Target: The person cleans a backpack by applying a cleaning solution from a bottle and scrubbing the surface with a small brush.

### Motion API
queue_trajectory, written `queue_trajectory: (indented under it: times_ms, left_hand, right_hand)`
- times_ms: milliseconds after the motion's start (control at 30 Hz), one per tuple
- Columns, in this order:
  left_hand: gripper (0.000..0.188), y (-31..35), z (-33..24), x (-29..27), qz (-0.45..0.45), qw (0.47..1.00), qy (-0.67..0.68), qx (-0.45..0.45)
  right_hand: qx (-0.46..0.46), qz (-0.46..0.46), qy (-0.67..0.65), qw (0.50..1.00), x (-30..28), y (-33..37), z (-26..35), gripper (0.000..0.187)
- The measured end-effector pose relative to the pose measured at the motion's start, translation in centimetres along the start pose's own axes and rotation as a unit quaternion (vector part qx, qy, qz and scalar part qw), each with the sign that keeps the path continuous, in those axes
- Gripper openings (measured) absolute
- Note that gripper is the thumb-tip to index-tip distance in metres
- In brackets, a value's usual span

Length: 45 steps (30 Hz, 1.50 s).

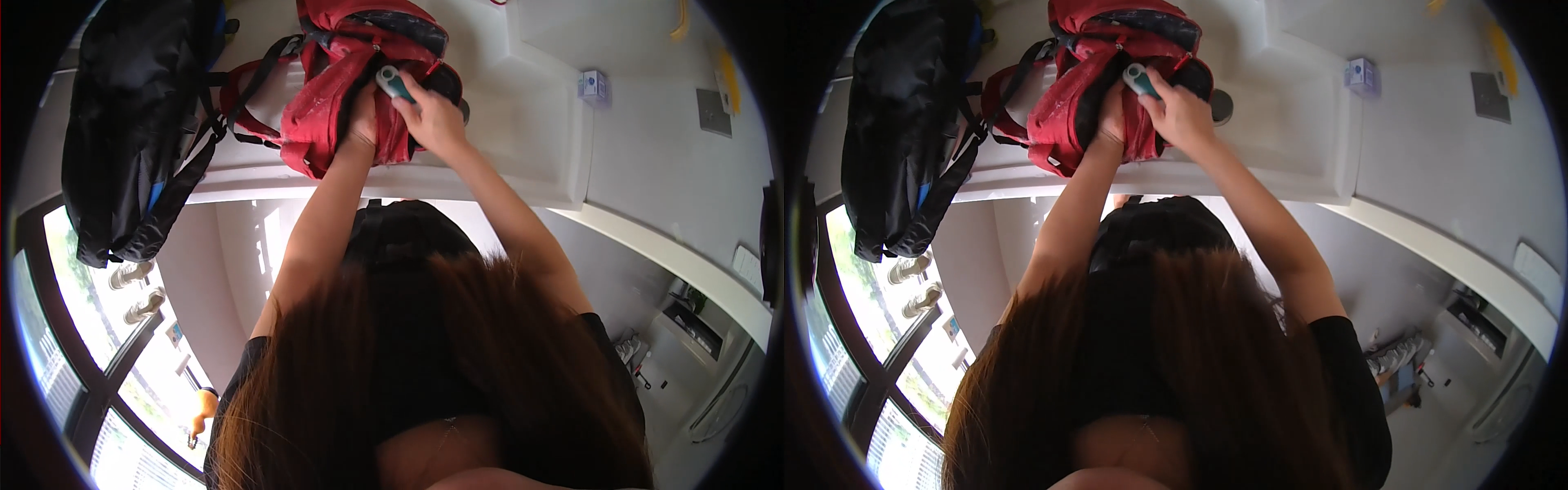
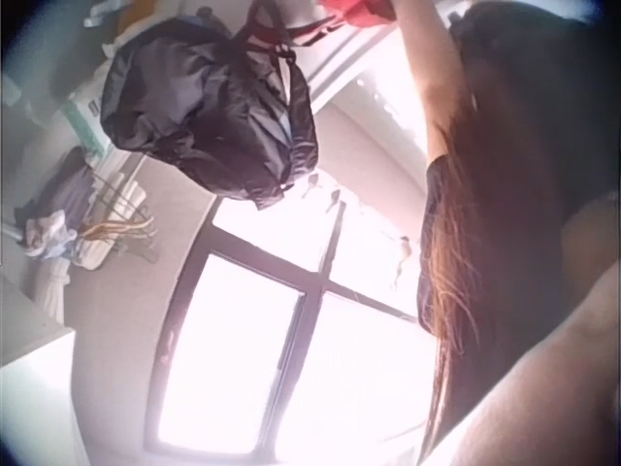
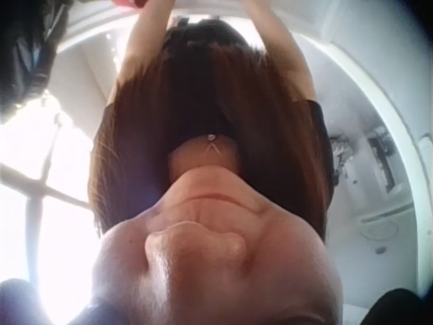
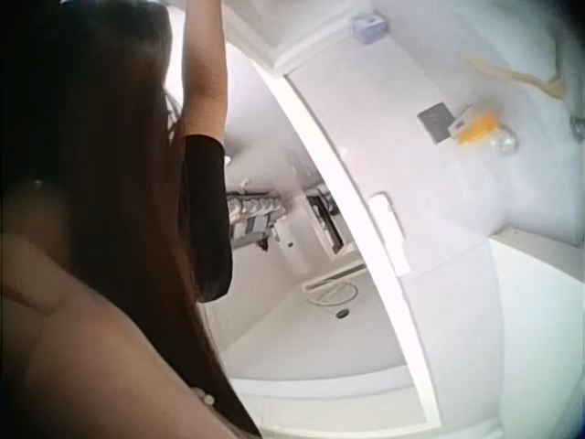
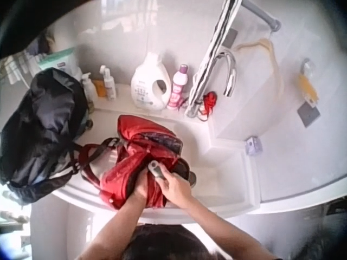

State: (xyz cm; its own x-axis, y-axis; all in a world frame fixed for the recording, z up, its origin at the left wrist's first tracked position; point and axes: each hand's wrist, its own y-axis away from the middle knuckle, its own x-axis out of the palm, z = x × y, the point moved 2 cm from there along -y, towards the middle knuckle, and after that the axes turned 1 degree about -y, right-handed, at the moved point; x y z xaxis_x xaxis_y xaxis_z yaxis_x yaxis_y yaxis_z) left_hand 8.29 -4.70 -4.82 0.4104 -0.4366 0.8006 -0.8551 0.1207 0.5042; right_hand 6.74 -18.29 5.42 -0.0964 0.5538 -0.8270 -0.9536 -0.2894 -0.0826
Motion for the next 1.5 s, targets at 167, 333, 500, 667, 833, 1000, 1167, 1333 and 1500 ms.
queue_trajectory:
  times_ms: [167,333,500,667,833,1000,1167,1333,1500]
  left_hand:
    - [0.050,0.0,-0.3,1.0,-0.025,0.998,-0.061,-0.003]
    - [0.050,1.8,-0.8,2.9,0.003,0.998,-0.050,-0.028]
    - [0.047,1.5,-0.9,1.7,0.003,0.999,-0.032,0.021]
    - [0.055,0.1,0.5,1.5,0.040,0.995,0.063,-0.060]
    - [0.061,-2.1,0.0,-1.1,0.051,0.998,-0.015,0.018]
    - [0.062,-2.8,-0.1,-1.6,0.067,0.997,-0.023,0.024]
    - [0.059,-2.0,-0.5,-0.2,0.043,0.999,0.002,0.003]
    - [0.047,-1.4,-1.4,-1.7,0.016,0.948,-0.234,0.217]
    - [0.050,-1.1,-1.0,0.1,0.104,0.994,-0.018,0.014]
  right_hand:
    - [0.048,0.094,-0.028,0.994,-1.4,7.8,1.7,0.057]
    - [0.021,0.086,-0.060,0.994,-3.3,10.3,2.7,0.055]
    - [0.017,0.094,0.020,0.995,-2.4,8.3,3.2,0.055]
    - [0.035,-0.002,0.053,0.998,-1.5,-0.1,0.2,0.042]
    - [0.032,0.000,0.106,0.994,-0.5,-5.8,-0.1,0.032]
    - [0.045,-0.006,0.053,0.998,-0.7,-5.0,-0.6,0.036]
    - [0.036,0.019,0.033,0.999,-0.6,-0.4,0.9,0.047]
    - [-0.002,0.046,-0.013,0.999,-0.1,6.2,3.0,0.054]
    - [0.075,0.141,-0.120,0.980,-2.3,12.3,3.3,0.059]
